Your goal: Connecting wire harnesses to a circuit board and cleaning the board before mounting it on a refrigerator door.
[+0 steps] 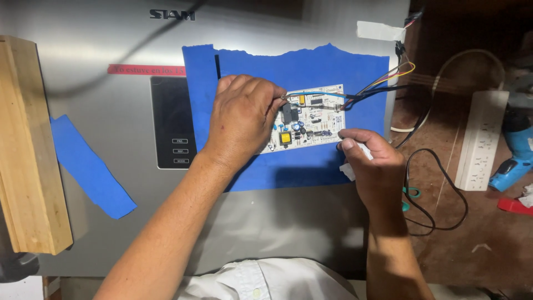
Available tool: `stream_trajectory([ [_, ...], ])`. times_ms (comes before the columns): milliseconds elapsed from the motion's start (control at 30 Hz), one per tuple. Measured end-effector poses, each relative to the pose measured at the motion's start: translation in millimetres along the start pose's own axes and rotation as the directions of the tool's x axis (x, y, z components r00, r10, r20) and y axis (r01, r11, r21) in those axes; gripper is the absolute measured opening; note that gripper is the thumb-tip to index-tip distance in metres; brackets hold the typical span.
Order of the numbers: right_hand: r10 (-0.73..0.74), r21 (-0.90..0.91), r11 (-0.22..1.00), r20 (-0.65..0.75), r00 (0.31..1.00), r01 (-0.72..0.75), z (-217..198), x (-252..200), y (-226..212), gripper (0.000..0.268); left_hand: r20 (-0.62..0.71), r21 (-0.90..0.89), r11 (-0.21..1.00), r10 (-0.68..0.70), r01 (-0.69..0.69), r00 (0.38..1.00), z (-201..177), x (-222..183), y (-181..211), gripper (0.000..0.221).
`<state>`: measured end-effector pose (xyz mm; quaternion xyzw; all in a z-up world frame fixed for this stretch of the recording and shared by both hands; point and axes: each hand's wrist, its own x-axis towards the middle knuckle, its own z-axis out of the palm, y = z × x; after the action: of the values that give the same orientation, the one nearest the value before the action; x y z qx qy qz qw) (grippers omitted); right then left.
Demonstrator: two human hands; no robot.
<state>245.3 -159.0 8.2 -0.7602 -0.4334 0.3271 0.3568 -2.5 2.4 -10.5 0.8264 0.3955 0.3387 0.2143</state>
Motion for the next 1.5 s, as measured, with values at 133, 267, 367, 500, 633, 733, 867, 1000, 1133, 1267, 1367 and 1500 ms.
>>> stream_trajectory([
  [133,0.000,0.005,1.000,0.006,1.000,0.000,1.4,0.3,0.3,0.036,0.050,0.022,1.000,0.010,-0.011,0.999,-5.1,3.2,-2.6,0.007],
  [267,0.016,0.019,1.000,-0.003,1.000,-0.016,0.9,1.6,0.9,0.032,0.083,0.030,1.000,-0.003,0.001,0.997,-4.9,6.2,-4.5,0.009],
  [367,0.012,0.013,1.000,-0.009,1.000,-0.011,2.4,-1.1,2.0,0.029,0.101,0.023,1.000,-0.002,0.000,0.995,-3.8,7.4,-7.0,0.009],
  [500,0.024,0.005,1.000,0.002,1.000,-0.024,1.1,5.1,4.5,0.029,0.088,0.062,0.997,0.040,-0.046,0.995,-6.6,7.6,-6.9,0.008],
  [633,0.047,0.001,0.999,-0.009,0.999,-0.047,2.5,3.5,0.1,0.028,0.100,0.131,0.983,0.118,-0.130,0.988,-7.2,4.5,-6.1,0.007],
  [733,0.079,-0.001,0.997,-0.012,0.997,-0.079,2.9,2.9,2.2,0.027,0.104,0.195,0.966,0.151,-0.169,0.983,-6.9,3.9,-6.3,0.007],
  [867,0.087,-0.013,0.996,-0.019,0.996,-0.088,6.5,0.4,-3.0,0.026,0.119,0.209,0.961,0.159,-0.181,0.980,-8.2,5.6,-2.3,0.010],
  [1000,0.064,-0.022,0.998,-0.026,0.998,-0.065,6.4,-0.2,-5.8,0.024,0.115,0.198,0.963,0.160,-0.181,0.980,-6.5,5.2,-6.1,0.011],
  [1133,0.074,-0.014,0.997,-0.020,0.997,-0.074,4.9,-1.3,-6.6,0.026,0.111,0.216,0.957,0.173,-0.194,0.979,-7.2,6.2,-4.4,0.013],
  [1267,0.062,-0.039,0.997,-0.017,0.998,-0.063,6.3,-1.3,-5.8,0.025,0.121,0.240,0.952,0.164,-0.189,0.979,-3.9,4.1,-5.3,0.015],
  [1367,0.045,-0.046,0.998,-0.016,0.999,-0.046,3.2,2.4,-2.1,0.025,0.123,0.234,0.958,0.141,-0.167,0.982,-5.3,5.7,-1.0,0.017],
  [1500,0.068,-0.050,0.996,-0.013,0.998,-0.069,2.2,3.4,-3.1,0.025,0.111,0.251,0.955,0.133,-0.157,0.985,-5.1,5.0,0.9,0.018],
])
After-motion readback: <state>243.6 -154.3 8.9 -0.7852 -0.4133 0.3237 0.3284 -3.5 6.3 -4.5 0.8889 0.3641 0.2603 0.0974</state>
